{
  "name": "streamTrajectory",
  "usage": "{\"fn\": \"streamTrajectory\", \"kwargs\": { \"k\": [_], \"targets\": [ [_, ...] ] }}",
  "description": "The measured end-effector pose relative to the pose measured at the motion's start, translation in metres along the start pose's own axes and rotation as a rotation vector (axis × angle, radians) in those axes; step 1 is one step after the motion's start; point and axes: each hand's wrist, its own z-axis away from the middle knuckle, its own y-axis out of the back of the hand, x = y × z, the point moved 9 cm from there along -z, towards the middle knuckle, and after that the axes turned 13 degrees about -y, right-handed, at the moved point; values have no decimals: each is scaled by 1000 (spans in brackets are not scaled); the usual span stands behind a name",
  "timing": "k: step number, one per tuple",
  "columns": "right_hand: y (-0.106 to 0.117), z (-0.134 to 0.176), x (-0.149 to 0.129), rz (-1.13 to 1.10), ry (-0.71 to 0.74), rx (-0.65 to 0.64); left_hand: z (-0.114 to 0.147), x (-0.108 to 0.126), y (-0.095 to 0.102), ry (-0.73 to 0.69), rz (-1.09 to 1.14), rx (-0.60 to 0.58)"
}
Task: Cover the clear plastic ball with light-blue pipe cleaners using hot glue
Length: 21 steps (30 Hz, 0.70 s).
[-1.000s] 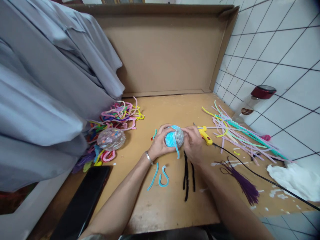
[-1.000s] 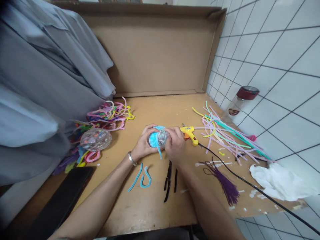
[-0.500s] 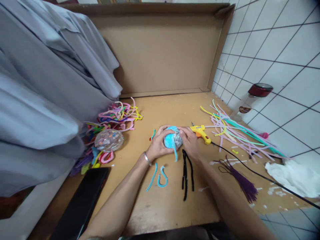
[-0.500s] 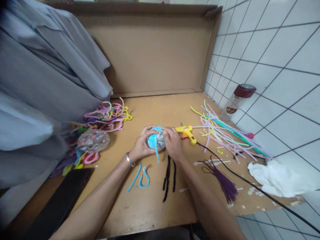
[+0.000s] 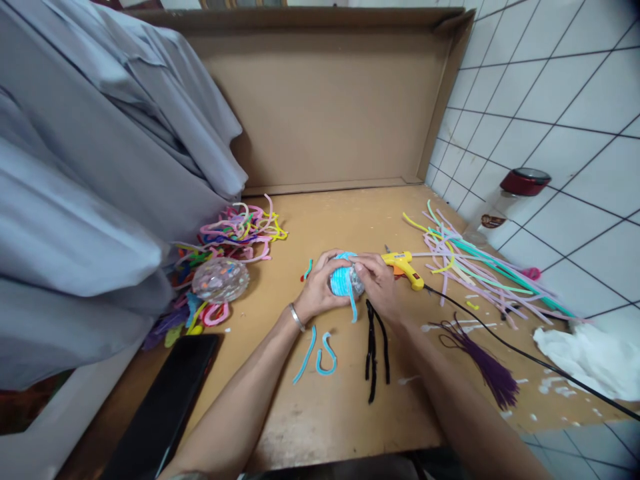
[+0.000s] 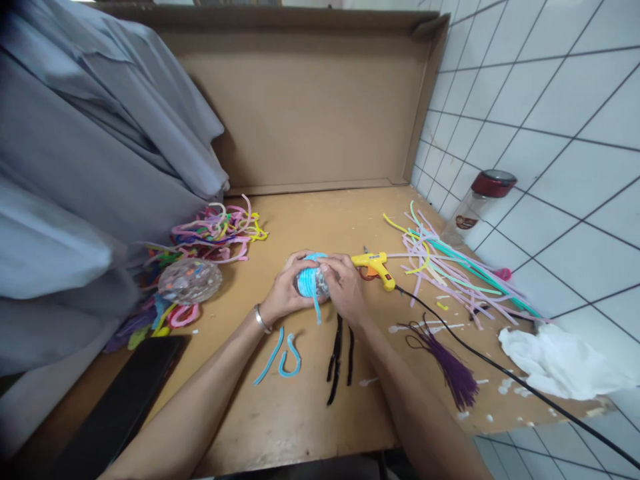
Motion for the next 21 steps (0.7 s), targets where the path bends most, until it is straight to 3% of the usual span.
{"fn": "streamTrajectory", "kwargs": {
  "k": [10,21],
  "targets": [
    [3,-4,28,-353,-250,62,0,4,-5,-31,-36,-56],
    [1,-1,34,-409,-353,65,0,3,-6,-33,-43,-33]
  ]
}}
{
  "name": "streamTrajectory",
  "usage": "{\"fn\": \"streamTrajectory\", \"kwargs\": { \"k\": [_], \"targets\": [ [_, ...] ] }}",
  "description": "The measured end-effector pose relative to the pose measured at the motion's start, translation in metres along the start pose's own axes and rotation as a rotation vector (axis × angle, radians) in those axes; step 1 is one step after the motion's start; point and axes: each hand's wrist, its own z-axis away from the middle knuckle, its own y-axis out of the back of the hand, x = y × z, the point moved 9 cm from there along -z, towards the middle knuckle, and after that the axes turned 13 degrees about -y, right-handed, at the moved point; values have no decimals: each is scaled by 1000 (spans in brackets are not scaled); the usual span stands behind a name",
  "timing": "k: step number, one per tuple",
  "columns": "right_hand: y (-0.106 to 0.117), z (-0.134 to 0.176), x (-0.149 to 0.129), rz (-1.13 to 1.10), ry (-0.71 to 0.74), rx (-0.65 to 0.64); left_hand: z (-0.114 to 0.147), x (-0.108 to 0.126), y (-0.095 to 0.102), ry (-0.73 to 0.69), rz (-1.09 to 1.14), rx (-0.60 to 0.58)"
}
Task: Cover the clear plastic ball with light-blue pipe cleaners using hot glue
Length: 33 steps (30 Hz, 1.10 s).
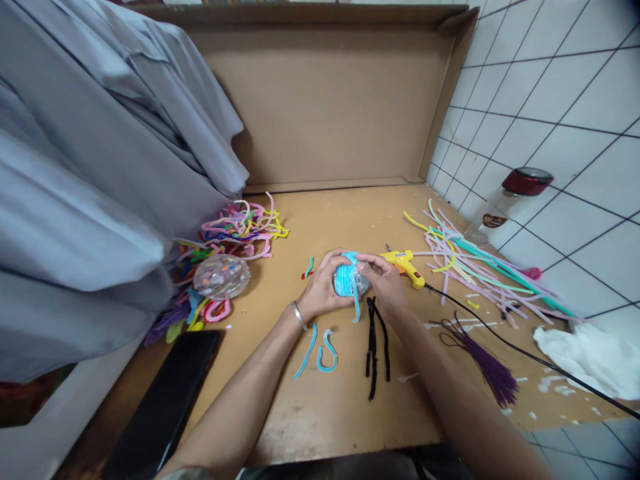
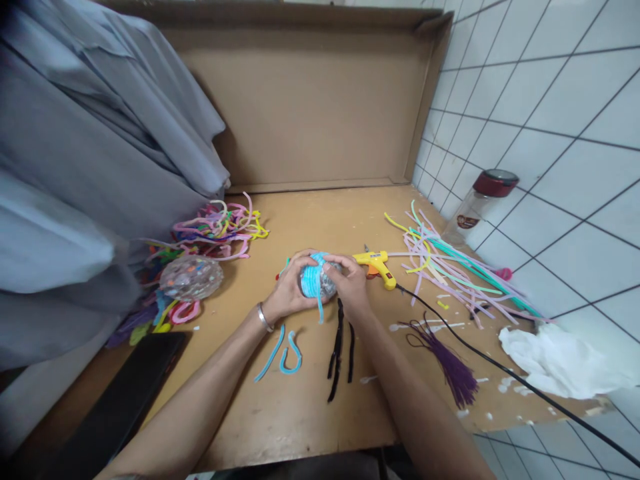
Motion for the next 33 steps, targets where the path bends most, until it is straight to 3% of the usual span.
{"fn": "streamTrajectory", "kwargs": {
  "k": [14,29,33],
  "targets": [
    [-2,4,5,-163,-209,16,-2,9,-4,-50,-49,-65],
    [-2,6,6,-193,-202,43,-5,16,-3,-78,-60,-65],
    [-5,4,7,-184,-215,-4,-4,13,-3,-50,-73,-60]
  ]
}}
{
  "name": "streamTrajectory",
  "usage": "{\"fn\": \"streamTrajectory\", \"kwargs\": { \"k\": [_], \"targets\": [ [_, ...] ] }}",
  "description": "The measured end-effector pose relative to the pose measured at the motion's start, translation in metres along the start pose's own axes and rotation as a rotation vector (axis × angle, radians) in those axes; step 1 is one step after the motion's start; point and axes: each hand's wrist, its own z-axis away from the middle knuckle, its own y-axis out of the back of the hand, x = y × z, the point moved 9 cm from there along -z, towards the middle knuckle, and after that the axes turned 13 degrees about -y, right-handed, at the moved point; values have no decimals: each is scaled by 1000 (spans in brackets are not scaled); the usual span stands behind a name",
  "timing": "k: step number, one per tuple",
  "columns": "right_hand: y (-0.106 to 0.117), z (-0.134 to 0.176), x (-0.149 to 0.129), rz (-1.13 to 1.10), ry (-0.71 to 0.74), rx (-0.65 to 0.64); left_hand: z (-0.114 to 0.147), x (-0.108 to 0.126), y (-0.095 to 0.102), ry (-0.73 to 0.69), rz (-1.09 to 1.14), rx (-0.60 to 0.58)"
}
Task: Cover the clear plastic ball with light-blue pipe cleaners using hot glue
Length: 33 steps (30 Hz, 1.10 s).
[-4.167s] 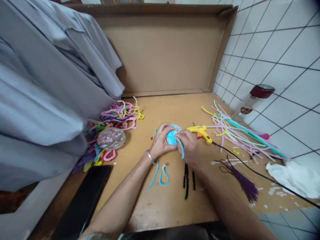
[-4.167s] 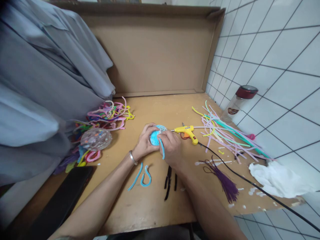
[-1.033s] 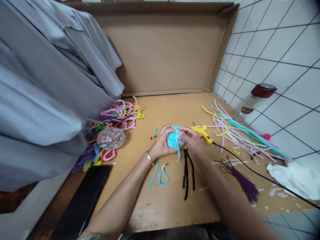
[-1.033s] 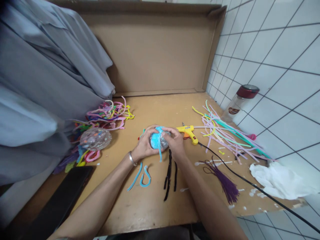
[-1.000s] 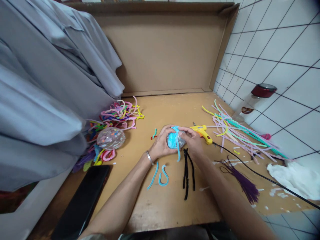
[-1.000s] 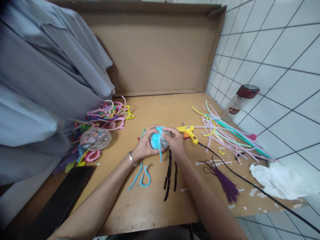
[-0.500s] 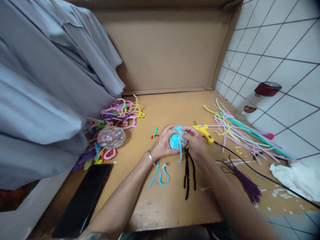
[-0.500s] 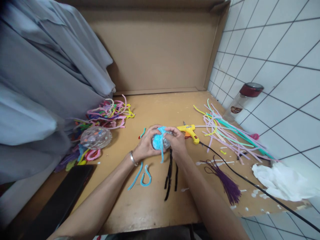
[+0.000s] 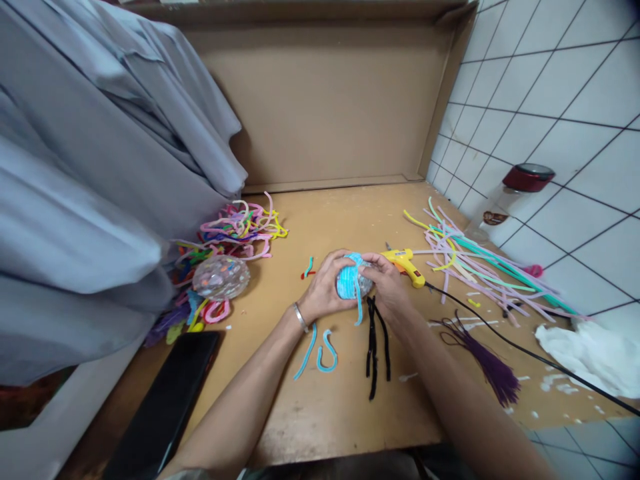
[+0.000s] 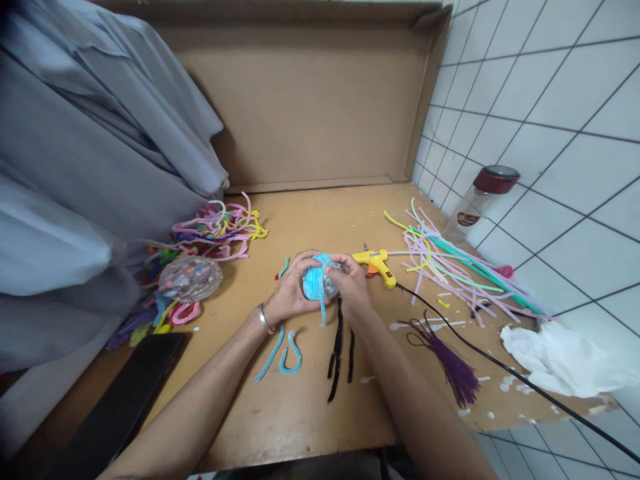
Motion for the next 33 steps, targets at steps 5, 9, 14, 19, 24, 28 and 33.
{"fn": "streamTrajectory", "kwargs": {
  "k": [5,9,14,19,24,28,33],
  "targets": [
    [2,-5,1,-14,-28,-35,1,-2,0,6,3,3],
    [2,-5,0,9,-6,-42,1,-3,-1,9,2,-2],
    [4,-3,1,-18,-4,15,1,-2,-2,-2,8,-9],
    [4,-1,-2,-2,14,50,2,0,-2,-12,28,-10],
    [5,-3,1,-17,10,47,2,-1,-3,4,29,-24],
    [5,-7,5,-37,11,14,3,-3,-3,19,20,-30],
    [5,-10,4,-10,23,-15,4,-6,-2,30,35,-17]
  ]
}}
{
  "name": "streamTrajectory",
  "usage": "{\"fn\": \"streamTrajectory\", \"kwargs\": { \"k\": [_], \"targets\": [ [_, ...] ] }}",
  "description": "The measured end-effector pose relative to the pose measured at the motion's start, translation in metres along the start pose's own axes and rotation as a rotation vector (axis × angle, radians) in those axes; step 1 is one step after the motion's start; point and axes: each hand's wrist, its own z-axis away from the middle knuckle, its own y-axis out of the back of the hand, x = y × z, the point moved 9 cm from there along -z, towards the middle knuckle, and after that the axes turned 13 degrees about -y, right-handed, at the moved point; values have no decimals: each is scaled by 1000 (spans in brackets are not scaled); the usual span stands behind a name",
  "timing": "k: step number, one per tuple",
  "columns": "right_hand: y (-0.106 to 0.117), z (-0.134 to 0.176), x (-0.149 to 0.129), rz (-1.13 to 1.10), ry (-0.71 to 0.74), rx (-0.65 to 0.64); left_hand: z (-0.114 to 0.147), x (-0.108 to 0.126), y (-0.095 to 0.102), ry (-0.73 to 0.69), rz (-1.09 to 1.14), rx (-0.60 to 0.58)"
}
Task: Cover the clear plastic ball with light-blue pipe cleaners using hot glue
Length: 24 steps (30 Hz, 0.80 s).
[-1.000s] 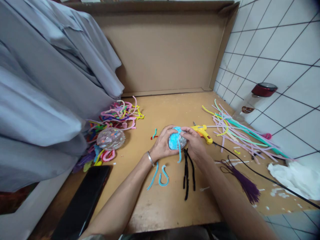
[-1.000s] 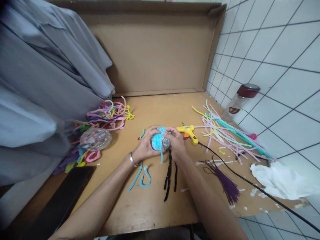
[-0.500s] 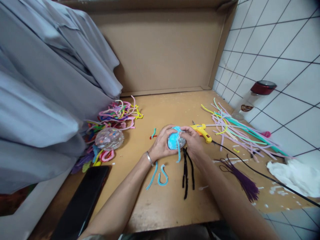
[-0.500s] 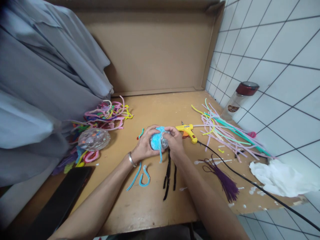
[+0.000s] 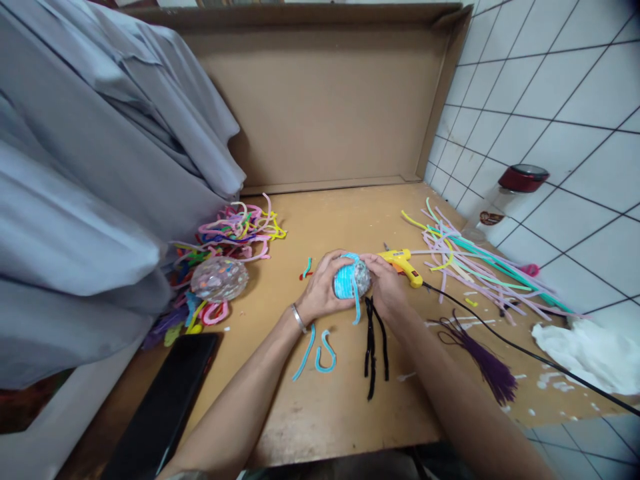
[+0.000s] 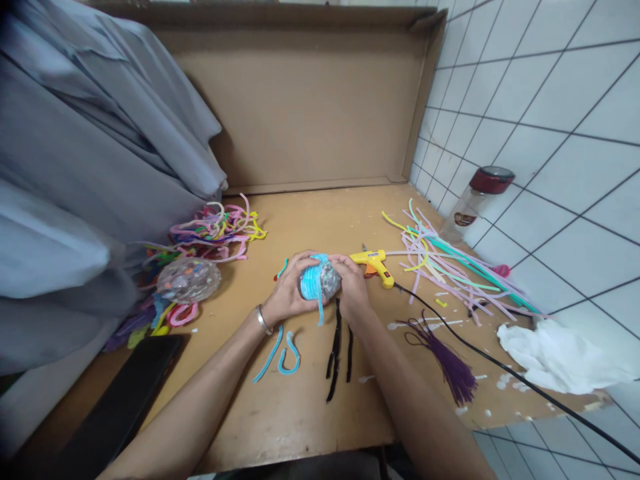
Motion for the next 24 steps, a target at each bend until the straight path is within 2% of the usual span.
{"fn": "streamTrajectory", "kwargs": {
  "k": [12,16,24],
  "targets": [
    [-6,6,3,-10,-74,-13,-4,-3,5,96,14,20],
    [-9,8,0,-7,-60,-21,-3,-8,7,120,57,56],
    [-10,10,-3,6,-22,-8,0,-13,7,192,27,53]
  ]
}}
